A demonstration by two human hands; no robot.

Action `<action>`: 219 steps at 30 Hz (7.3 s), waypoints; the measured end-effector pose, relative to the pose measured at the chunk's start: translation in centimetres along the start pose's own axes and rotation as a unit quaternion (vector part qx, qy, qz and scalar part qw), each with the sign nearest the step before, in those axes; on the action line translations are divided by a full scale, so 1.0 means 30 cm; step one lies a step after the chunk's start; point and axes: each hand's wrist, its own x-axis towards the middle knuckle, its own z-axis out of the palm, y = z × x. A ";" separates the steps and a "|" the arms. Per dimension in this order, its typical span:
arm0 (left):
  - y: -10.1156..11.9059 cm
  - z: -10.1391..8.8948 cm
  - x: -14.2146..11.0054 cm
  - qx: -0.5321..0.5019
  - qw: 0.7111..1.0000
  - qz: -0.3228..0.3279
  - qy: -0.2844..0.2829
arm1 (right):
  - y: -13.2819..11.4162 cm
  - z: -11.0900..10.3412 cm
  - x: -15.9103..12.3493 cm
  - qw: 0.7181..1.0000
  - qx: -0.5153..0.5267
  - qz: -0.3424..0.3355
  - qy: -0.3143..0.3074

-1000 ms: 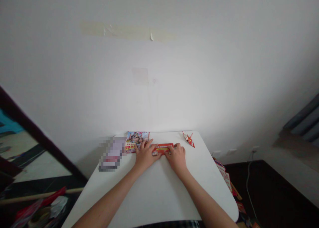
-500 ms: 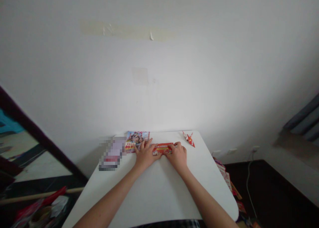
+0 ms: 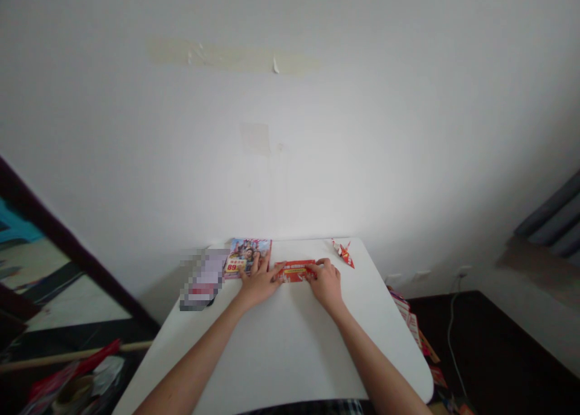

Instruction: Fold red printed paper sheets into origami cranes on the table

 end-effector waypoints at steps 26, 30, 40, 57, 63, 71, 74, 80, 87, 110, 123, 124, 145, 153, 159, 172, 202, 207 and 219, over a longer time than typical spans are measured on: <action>-0.040 -0.042 -0.018 0.007 0.999 0.008 -0.050 | 0.035 -0.008 0.016 0.999 -0.032 -0.023 0.005; -0.043 -0.039 -0.017 0.006 0.999 0.008 -0.051 | 0.056 -0.017 0.031 0.999 -0.029 -0.029 -0.014; -0.043 -0.031 -0.021 0.003 0.999 0.003 -0.045 | 0.090 -0.020 0.048 0.998 -0.020 -0.043 -0.027; -0.013 -0.040 -0.057 -0.001 0.997 0.060 0.050 | 0.076 -0.015 0.021 0.996 -0.008 -0.054 0.069; 0.004 -0.026 -0.057 -0.015 0.991 0.128 0.046 | 0.038 0.009 -0.009 0.993 -0.094 -0.056 0.041; 0.010 -0.017 -0.060 -0.025 0.985 0.168 0.042 | 0.045 0.024 -0.004 0.992 -0.068 -0.087 0.062; 0.009 -0.007 -0.056 -0.020 0.982 0.175 0.073 | 0.051 0.028 0.002 0.991 -0.043 -0.101 0.073; 0.004 0.017 -0.049 -0.014 0.980 0.171 0.098 | 0.058 0.031 0.005 0.988 -0.013 -0.133 0.077; 0.012 0.023 -0.048 0.000 0.983 0.158 0.091 | 0.053 0.020 0.000 0.985 0.015 -0.164 0.059; 0.014 0.004 -0.047 -0.003 0.989 0.141 0.034 | 0.075 0.038 0.019 0.977 0.098 -0.177 0.063; 0.015 0.000 -0.049 0.001 0.990 0.138 0.027 | 0.081 0.046 0.021 0.980 0.095 -0.165 0.063; 0.016 -0.001 -0.050 0.002 0.990 0.140 0.028 | 0.080 0.046 0.020 0.980 0.094 -0.160 0.065; 0.006 0.011 -0.047 0.000 0.989 0.142 0.027 | 0.016 0.040 0.093 0.993 0.053 -0.074 0.079; 0.008 0.007 -0.050 0.001 0.990 0.141 0.027 | -0.011 0.044 0.133 0.994 0.048 -0.054 0.081; 0.012 0.003 -0.051 0.010 0.990 0.137 0.027 | -0.024 0.056 0.163 0.992 0.050 -0.049 0.102; 0.014 0.005 -0.050 -0.003 0.991 0.135 0.024 | -0.027 0.078 0.185 0.991 0.057 -0.032 0.115; 0.017 0.007 -0.051 0.002 0.991 0.129 0.028 | 0.070 0.053 0.182 0.984 0.061 -0.165 0.037; 0.018 0.007 -0.051 0.000 0.991 0.128 0.026 | 0.107 0.062 0.159 0.978 0.081 -0.191 0.031; 0.021 0.004 -0.054 0.010 0.992 0.126 0.028 | 0.126 0.033 0.073 0.973 0.089 -0.211 0.006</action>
